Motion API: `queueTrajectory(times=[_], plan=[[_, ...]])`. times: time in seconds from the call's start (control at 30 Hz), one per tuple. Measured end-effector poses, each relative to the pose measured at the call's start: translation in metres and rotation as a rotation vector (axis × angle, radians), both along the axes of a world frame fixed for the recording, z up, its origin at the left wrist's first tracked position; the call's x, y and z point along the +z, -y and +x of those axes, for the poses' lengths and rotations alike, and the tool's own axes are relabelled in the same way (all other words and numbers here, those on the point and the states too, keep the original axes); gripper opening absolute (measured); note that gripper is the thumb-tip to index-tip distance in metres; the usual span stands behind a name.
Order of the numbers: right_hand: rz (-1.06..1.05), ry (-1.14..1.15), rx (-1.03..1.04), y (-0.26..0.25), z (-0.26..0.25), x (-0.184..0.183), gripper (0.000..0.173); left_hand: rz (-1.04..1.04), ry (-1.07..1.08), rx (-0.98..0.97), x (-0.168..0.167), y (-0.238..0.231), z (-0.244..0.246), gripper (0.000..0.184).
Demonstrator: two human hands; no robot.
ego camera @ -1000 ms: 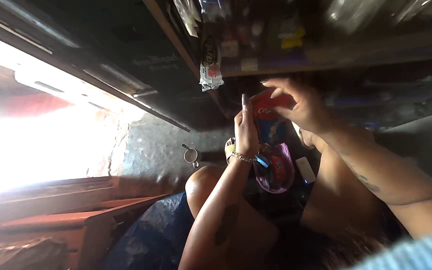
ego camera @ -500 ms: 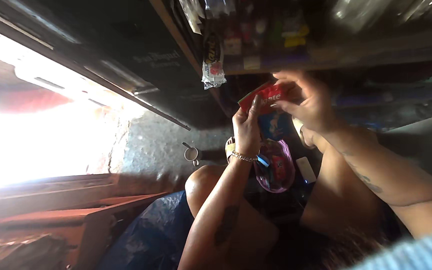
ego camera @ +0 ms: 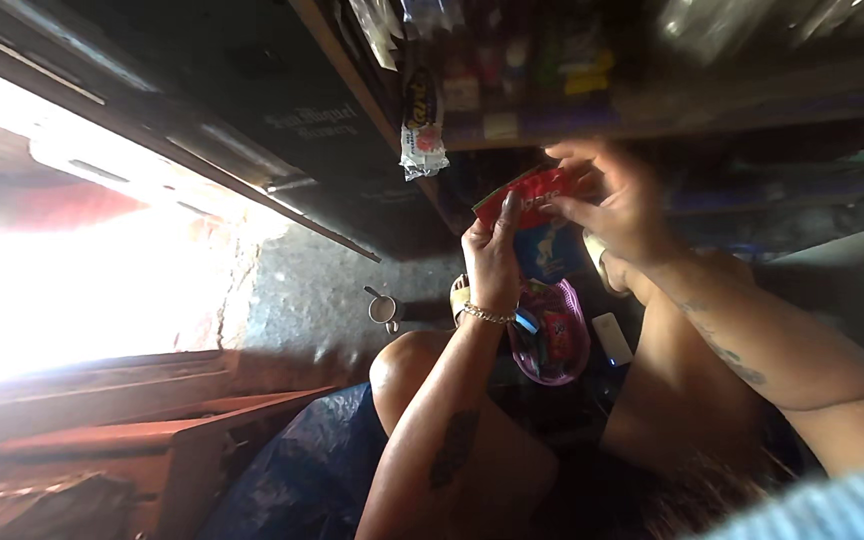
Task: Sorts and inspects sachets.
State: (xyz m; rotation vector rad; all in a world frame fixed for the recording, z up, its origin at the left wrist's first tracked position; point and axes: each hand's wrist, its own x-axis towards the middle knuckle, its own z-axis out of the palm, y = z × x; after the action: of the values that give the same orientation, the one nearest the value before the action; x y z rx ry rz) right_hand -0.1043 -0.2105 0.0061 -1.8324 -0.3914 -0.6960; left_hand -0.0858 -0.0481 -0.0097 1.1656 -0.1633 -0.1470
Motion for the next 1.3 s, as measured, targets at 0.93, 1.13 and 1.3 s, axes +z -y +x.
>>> queueTrajectory(times=[0.93,1.13,1.3], plan=[[0.059,0.163,0.002,-0.0031,-0.0029,-0.0002,0.027,0.016,0.084,0.006,-0.001,0.0002,-0.003,0.018],[0.037,0.168,-0.01,-0.003,-0.0034,0.0,0.03,0.021,0.124,0.021,-0.0005,0.0006,-0.0038,0.017],[0.06,0.078,0.047,0.0006,-0.0012,0.0013,0.043,0.01,0.168,0.043,-0.0025,-0.0001,-0.0043,0.018]])
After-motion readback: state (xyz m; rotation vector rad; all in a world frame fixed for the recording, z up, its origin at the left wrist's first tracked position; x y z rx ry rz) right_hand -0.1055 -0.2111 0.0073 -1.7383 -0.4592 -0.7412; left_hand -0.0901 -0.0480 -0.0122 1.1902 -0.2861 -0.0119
